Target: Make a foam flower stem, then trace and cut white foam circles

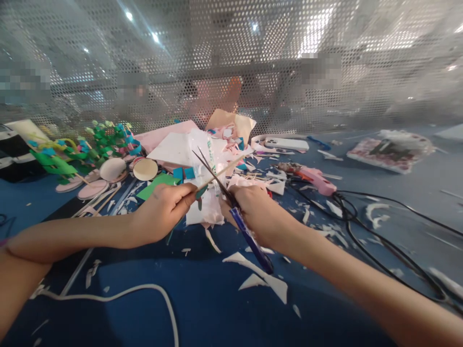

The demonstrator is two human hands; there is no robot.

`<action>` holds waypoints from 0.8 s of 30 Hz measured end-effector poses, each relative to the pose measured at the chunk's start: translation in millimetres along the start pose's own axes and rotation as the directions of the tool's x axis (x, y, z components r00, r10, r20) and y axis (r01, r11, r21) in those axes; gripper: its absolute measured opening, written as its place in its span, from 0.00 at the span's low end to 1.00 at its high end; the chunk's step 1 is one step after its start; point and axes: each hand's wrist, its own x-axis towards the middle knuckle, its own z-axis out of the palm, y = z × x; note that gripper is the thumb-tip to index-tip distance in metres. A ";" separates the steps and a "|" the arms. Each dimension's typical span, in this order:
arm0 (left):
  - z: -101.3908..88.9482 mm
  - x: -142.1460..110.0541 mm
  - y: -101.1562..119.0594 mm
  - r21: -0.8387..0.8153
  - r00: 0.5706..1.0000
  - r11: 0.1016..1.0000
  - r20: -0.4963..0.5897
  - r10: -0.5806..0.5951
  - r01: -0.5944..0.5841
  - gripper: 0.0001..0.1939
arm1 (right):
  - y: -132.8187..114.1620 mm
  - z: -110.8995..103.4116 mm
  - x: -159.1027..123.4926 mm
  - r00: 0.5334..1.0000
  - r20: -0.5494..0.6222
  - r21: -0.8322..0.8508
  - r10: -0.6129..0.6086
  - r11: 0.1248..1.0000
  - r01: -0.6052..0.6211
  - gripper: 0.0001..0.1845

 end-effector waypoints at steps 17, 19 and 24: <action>-2.2 4.7 -8.4 0.262 0.994 0.963 -0.066 0.088 -0.068 0.08 | 5.0 3.3 6.6 1.000 -0.012 -0.175 0.000 0.985 -0.003 0.16; -1.8 3.2 -7.6 0.282 0.993 0.956 -0.060 0.103 -0.082 0.08 | 7.0 3.7 5.8 1.000 -0.016 -0.228 -0.003 0.974 -0.001 0.16; -1.6 1.7 -4.9 0.342 0.994 0.935 -0.029 0.107 -0.091 0.09 | 7.3 6.4 5.3 0.998 -0.041 -0.196 0.045 0.979 -0.052 0.18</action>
